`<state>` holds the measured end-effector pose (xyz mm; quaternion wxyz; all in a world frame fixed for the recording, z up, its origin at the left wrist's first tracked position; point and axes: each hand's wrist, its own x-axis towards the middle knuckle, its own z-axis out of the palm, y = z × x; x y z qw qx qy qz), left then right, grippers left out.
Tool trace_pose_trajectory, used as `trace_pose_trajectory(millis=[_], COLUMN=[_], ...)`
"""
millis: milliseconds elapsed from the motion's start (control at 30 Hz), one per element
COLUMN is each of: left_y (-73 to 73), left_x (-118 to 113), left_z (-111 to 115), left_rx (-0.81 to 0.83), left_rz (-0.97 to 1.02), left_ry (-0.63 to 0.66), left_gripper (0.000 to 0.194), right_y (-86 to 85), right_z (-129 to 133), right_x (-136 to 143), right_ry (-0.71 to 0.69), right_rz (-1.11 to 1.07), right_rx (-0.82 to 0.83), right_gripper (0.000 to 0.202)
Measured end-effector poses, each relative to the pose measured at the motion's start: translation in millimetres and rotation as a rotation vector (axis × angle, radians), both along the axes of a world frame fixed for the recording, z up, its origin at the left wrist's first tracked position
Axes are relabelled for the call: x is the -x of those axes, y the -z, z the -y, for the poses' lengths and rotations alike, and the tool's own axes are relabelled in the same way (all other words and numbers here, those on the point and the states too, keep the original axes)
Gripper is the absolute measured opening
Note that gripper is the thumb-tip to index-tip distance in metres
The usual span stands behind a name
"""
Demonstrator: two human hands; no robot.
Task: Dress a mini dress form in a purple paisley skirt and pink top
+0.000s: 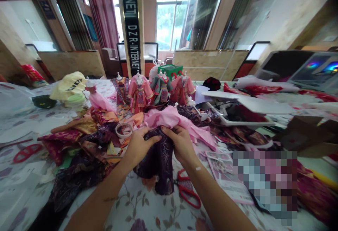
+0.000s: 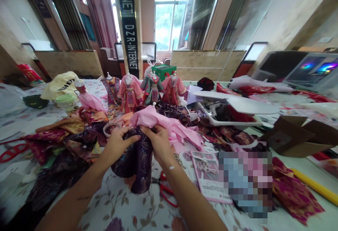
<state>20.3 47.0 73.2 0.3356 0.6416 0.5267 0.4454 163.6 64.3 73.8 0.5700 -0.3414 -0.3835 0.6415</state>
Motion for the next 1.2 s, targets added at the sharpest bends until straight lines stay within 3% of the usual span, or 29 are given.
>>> trace_pose_trajectory(millis=[200,400,500,667,800,933,1033,1200], left_y=[0.5,-1.2,-3.7,1.0,7.6,5.0,0.3,1.0], left_x=[-4,2,1,-4,-6,-5,-1,2], left_z=[2,-1,0,1,0,-1,-1,-2], left_rx=[-0.057,0.004,-0.021,-0.083,-0.019,0.124,0.118,-0.026], left_rz=[0.138,0.141,0.131,0.21,0.423,0.534,0.437,0.199], left_ry=[-0.001,0.074,0.025,-0.043,-0.018,0.068,0.107,0.05], left_gripper=[0.018,0.023,0.032,0.017,0.018,0.022,0.025,0.025], right_y=[-2.1,-2.2,1.1,4.2,-1.0,-6.2,-6.0,-2.7], right_z=[2,2,2,3,5,6,4,3], right_x=[-1,0,1,2,-1,-4,-5,-2], right_ry=[-0.031,-0.005,-0.006,-0.014,-0.054,-0.07,-0.06,-0.033], right_rz=[-0.02,0.007,0.033,0.069,0.071,0.032,0.017,0.034], right_rx=[-0.014,-0.027,-0.063,-0.094,-0.096,-0.067,-0.044,-0.057], right_gripper=[0.026,0.025,0.024,0.024,0.023,0.022,0.023,0.025])
